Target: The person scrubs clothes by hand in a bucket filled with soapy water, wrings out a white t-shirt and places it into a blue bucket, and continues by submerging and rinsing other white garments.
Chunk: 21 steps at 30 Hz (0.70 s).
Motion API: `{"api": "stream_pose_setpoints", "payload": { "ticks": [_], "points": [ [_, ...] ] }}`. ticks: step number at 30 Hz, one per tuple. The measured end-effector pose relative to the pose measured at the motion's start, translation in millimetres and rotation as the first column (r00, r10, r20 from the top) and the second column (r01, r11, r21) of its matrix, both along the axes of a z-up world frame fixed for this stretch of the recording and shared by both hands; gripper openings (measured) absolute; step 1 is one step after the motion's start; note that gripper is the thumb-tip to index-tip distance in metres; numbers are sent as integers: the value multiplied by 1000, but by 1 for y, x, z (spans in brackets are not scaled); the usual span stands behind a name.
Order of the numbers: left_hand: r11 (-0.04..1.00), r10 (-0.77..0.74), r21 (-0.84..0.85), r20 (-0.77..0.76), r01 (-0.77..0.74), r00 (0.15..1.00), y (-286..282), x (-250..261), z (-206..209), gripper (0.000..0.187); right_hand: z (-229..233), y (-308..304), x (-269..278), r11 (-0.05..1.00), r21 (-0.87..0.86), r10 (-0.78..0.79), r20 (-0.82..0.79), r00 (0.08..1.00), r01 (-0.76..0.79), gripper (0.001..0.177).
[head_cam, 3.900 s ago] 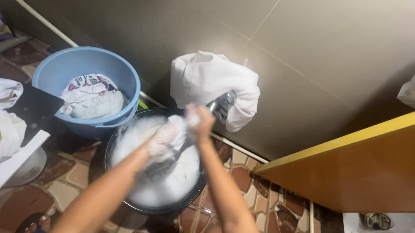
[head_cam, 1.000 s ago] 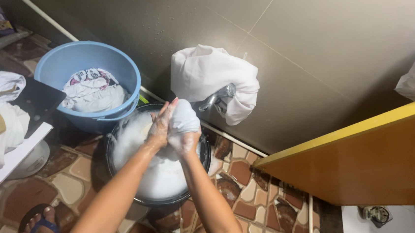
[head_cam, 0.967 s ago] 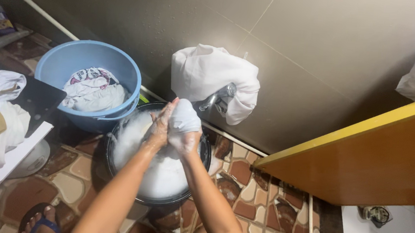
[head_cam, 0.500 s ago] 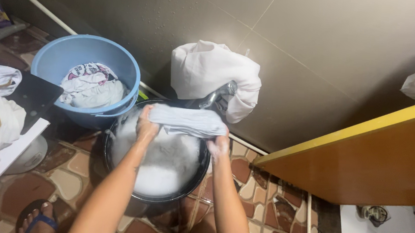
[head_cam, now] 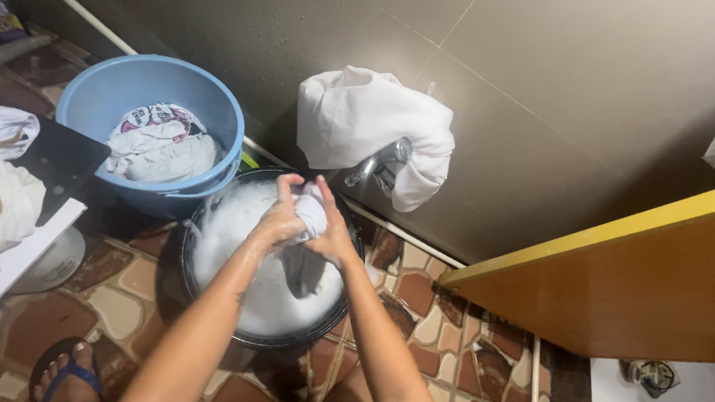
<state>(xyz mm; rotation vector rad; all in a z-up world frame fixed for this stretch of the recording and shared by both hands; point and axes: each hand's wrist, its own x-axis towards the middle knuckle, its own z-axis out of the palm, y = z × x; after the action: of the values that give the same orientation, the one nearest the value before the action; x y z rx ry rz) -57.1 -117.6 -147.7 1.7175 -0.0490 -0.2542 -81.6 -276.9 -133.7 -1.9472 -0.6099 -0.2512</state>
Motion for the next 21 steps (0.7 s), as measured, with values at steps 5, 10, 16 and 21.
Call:
{"api": "stream_pose_setpoints", "payload": {
  "ticks": [5,10,16,21],
  "points": [
    [856,-66,-517,-106,2,992,4,6,-24,120,-11,-5,5,998,7,-58,37,998,58,55],
    [814,217,-513,-165,-272,962,-4,-27,-18,103,6,3,-2,901,77,-434,103,895,428,39],
    [547,-138,-690,-633,-474,762,-21,-64,45,81,20,36,-25,907,104,-422,268,866,409,38],
    [449,153,-433,-825,-781,545,-23,-31,18,51,-43,36,-31,859,227,-441,-127,889,458,26]
  ]
}}
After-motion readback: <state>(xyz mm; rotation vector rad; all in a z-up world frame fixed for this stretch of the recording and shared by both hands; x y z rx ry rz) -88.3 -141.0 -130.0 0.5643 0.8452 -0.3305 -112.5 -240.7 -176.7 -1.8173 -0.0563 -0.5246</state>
